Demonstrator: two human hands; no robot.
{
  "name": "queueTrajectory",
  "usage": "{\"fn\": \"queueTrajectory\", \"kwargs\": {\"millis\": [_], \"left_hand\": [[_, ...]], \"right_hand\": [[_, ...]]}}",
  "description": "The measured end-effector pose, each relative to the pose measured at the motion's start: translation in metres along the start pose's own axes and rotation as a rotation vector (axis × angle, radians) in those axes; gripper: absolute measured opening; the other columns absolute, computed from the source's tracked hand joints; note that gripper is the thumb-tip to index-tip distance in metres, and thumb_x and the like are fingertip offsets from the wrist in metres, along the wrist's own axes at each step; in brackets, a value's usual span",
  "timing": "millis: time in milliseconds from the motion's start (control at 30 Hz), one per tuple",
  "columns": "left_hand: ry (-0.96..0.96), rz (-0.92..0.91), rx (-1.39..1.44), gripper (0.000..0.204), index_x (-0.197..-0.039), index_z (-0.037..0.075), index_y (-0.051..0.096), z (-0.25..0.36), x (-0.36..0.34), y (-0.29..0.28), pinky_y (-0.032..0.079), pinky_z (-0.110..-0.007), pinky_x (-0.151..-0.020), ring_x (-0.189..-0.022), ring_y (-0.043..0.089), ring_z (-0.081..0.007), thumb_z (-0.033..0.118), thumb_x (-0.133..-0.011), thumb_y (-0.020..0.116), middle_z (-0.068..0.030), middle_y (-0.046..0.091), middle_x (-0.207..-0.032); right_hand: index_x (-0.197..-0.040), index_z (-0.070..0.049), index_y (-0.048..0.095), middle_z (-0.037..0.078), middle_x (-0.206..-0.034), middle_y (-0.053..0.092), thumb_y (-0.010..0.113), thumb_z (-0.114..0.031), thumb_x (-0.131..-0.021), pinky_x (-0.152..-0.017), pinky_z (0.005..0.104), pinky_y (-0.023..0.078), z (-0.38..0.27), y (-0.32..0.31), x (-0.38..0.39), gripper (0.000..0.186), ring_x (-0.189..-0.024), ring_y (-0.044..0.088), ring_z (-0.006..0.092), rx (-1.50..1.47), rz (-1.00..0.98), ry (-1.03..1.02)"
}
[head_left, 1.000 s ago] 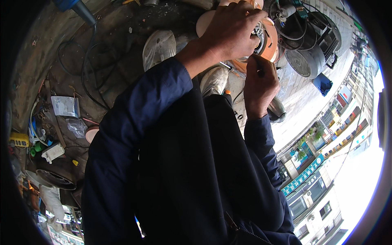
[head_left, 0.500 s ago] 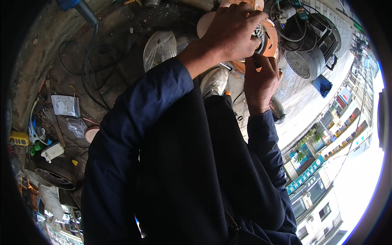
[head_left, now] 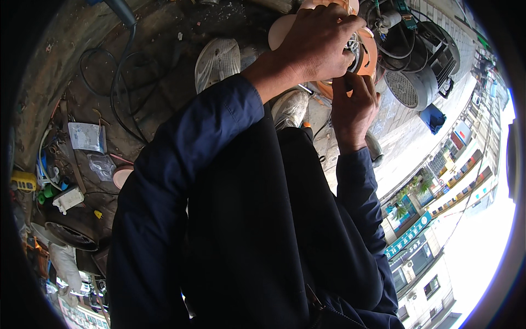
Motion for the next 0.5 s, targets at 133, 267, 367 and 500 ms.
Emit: {"fn": "queueTrajectory", "kwargs": {"millis": [133,267,367,500], "left_hand": [[-0.017,-0.005,-0.009,0.059,-0.139,0.000,0.063,0.0001,0.0005,-0.0002,0.038,-0.053,-0.121,-0.142,0.050,-0.0450,0.013,-0.083,0.076,-0.0241,0.062,-0.139],[-0.031,-0.001,-0.012,0.059,-0.139,0.000,0.063,0.0008,0.0014,-0.0015,0.039,-0.053,-0.120,-0.142,0.049,-0.0453,0.013,-0.084,0.076,-0.0243,0.062,-0.139],[-0.040,-0.014,-0.009,0.059,-0.140,0.000,0.063,0.0001,0.0009,-0.0007,0.039,-0.053,-0.120,-0.142,0.049,-0.0453,0.013,-0.084,0.076,-0.0243,0.061,-0.140],[-0.022,-0.006,0.000,0.059,-0.140,0.000,0.062,0.0011,0.0011,-0.0017,0.039,-0.053,-0.121,-0.142,0.049,-0.0452,0.013,-0.084,0.076,-0.0241,0.062,-0.139]], "right_hand": [[-0.088,-0.012,0.074,0.001,-0.083,0.067,0.083,-0.014,-0.088,-0.081,0.0409,0.046,0.0014,0.0022,0.0005,0.009,-0.078,0.067,0.0243,-0.026,0.006,0.004],[-0.088,-0.012,0.073,0.002,-0.084,0.068,0.084,-0.014,-0.087,-0.080,0.0410,0.046,0.0027,0.0057,0.0027,0.011,-0.080,0.067,0.0250,-0.065,0.041,0.026],[-0.089,-0.012,0.073,0.002,-0.086,0.068,0.085,-0.014,-0.087,-0.082,0.0413,0.046,0.0028,0.0069,0.0054,0.012,-0.084,0.067,0.0245,-0.062,0.057,0.044],[-0.091,-0.013,0.073,0.000,-0.088,0.068,0.085,-0.014,-0.087,-0.085,0.0412,0.046,0.0006,0.0060,0.0089,0.013,-0.087,0.066,0.0232,-0.029,0.066,0.053]]}}
Point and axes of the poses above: each hand's wrist, its own x-axis away from the middle knuckle, its own y-axis out of the palm, z = x × y, the point moved 8 cm from there along -x, towards the middle knuckle
